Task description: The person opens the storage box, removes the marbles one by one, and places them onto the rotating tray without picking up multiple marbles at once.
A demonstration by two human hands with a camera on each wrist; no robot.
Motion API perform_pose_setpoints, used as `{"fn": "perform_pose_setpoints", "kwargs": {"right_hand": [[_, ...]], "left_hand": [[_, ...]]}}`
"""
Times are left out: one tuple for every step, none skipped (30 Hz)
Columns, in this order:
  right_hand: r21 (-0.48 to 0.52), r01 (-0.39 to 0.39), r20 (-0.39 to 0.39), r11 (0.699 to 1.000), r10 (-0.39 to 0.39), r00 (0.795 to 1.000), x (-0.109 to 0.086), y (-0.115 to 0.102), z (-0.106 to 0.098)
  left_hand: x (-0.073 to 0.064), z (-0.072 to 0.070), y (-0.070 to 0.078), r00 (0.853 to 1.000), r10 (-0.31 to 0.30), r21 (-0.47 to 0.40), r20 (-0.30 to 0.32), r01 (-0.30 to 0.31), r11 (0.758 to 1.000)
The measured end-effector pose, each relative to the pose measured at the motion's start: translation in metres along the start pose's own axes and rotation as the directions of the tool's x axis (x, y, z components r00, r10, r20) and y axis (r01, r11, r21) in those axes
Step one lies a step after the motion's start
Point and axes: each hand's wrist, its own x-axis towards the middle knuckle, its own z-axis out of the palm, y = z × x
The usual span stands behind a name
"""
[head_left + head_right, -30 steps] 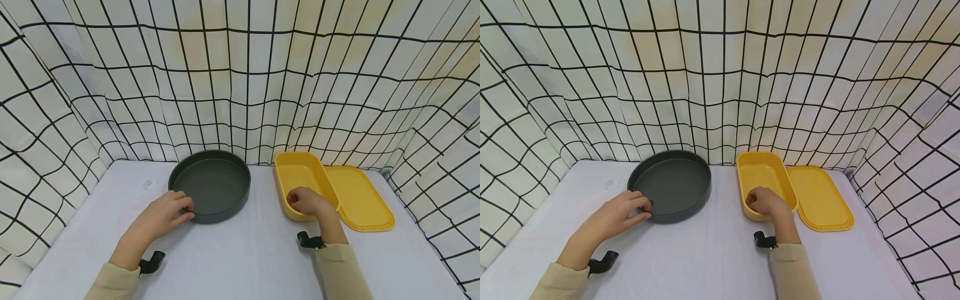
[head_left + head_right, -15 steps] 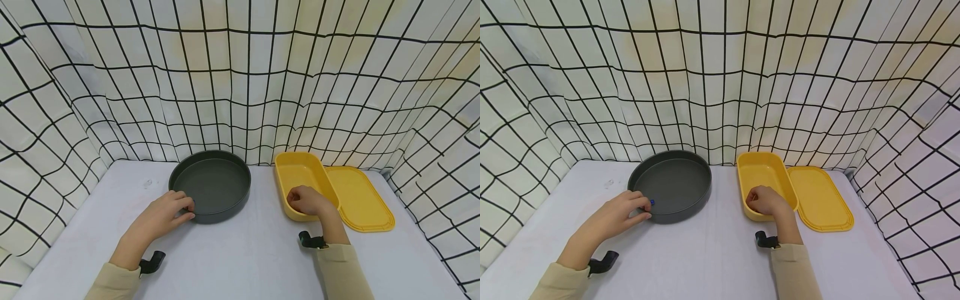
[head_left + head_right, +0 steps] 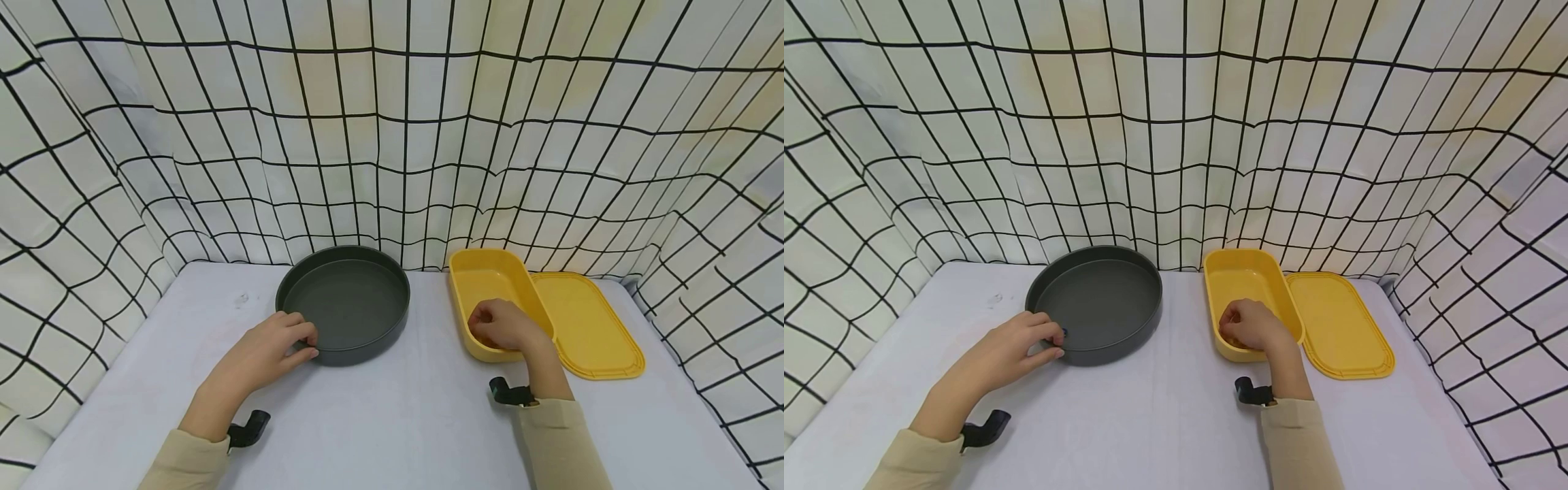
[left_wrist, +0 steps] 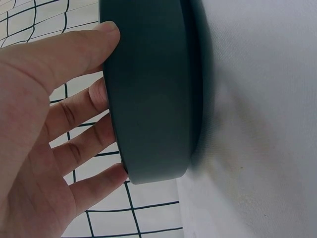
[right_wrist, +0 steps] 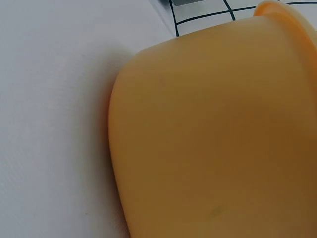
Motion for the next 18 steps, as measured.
{"fn": "perform_pose_setpoints", "kwargs": {"right_hand": [[0.011,0.000,-0.004,1.000,0.000,1.000,0.0000,0.0004,-0.0002],[0.025,0.001,-0.006,1.000,-0.001,1.000,0.0000,0.0009,-0.0004],[0.042,0.002,-0.006,0.999,-0.001,1.000,0.0001,0.0014,-0.0006],[0.060,0.000,-0.005,0.998,0.000,1.000,0.0000,0.0016,-0.0008],[0.076,0.000,-0.005,0.997,0.001,1.000,0.0000,0.0019,-0.0010],[0.089,0.006,-0.005,0.996,-0.005,1.000,-0.0002,0.0020,-0.0013],[0.099,0.006,-0.009,0.995,-0.005,1.000,-0.0003,0.0021,-0.0015],[0.106,0.009,-0.011,0.994,-0.008,1.000,-0.0003,0.0024,-0.0018],[0.112,0.009,-0.016,0.994,-0.007,1.000,-0.0004,0.0024,-0.0020],[0.113,0.015,-0.020,0.993,-0.013,1.000,-0.0005,0.0026,-0.0025],[0.117,0.018,-0.027,0.993,-0.015,1.000,-0.0005,0.0026,-0.0028],[0.117,0.022,-0.031,0.993,-0.018,0.999,-0.0007,0.0022,-0.0031],[0.122,0.021,-0.036,0.992,-0.017,0.999,-0.0006,0.0020,-0.0033],[0.127,0.025,-0.038,0.992,-0.020,0.999,-0.0008,0.0018,-0.0036],[0.134,0.026,-0.043,0.991,-0.021,0.999,-0.0009,0.0014,-0.0039],[0.139,0.031,-0.045,0.990,-0.025,0.999,-0.0010,0.0012,-0.0042],[0.146,0.033,-0.048,0.989,-0.026,0.999,-0.0010,0.0009,-0.0043],[0.149,0.043,-0.049,0.988,-0.036,0.998,-0.0011,0.0008,-0.0048]], "left_hand": [[0.0000,0.0002,0.0000,1.000,0.000,0.001,-0.001,0.000,1.000],[0.0000,0.0003,-0.0001,1.000,0.000,0.001,-0.002,0.000,1.000],[-0.0001,0.0004,-0.0001,1.000,-0.001,0.001,-0.003,0.001,1.000],[-0.0001,0.0005,-0.0001,1.000,-0.001,0.001,-0.004,0.001,1.000],[-0.0001,0.0005,-0.0001,1.000,0.000,0.001,-0.004,0.000,1.000],[-0.0001,0.0005,0.0000,1.000,0.001,0.002,-0.004,-0.001,1.000],[-0.0001,0.0005,0.0000,1.000,0.002,0.002,-0.004,-0.002,1.000],[0.0000,0.0004,0.0000,1.000,0.002,0.002,-0.003,-0.002,1.000],[0.0000,0.0003,0.0000,1.000,0.002,0.002,-0.003,-0.002,1.000],[0.0000,0.0002,0.0001,1.000,0.003,0.003,-0.002,-0.003,1.000],[0.0000,0.0001,0.0002,1.000,0.003,0.003,-0.002,-0.003,1.000],[0.0000,0.0000,0.0003,1.000,0.002,0.003,-0.001,-0.002,1.000],[0.0000,-0.0001,0.0003,1.000,0.001,0.004,0.000,-0.001,1.000],[0.0000,-0.0002,0.0004,1.000,0.001,0.004,0.001,-0.001,1.000],[-0.0001,-0.0003,0.0005,1.000,0.000,0.004,0.001,0.000,1.000],[-0.0002,-0.0004,0.0006,1.000,0.000,0.004,0.002,0.000,1.000],[-0.0002,-0.0005,0.0007,1.000,-0.001,0.003,0.002,0.001,1.000],[-0.0002,-0.0006,0.0008,1.000,-0.001,0.003,0.003,0.001,1.000]]}}
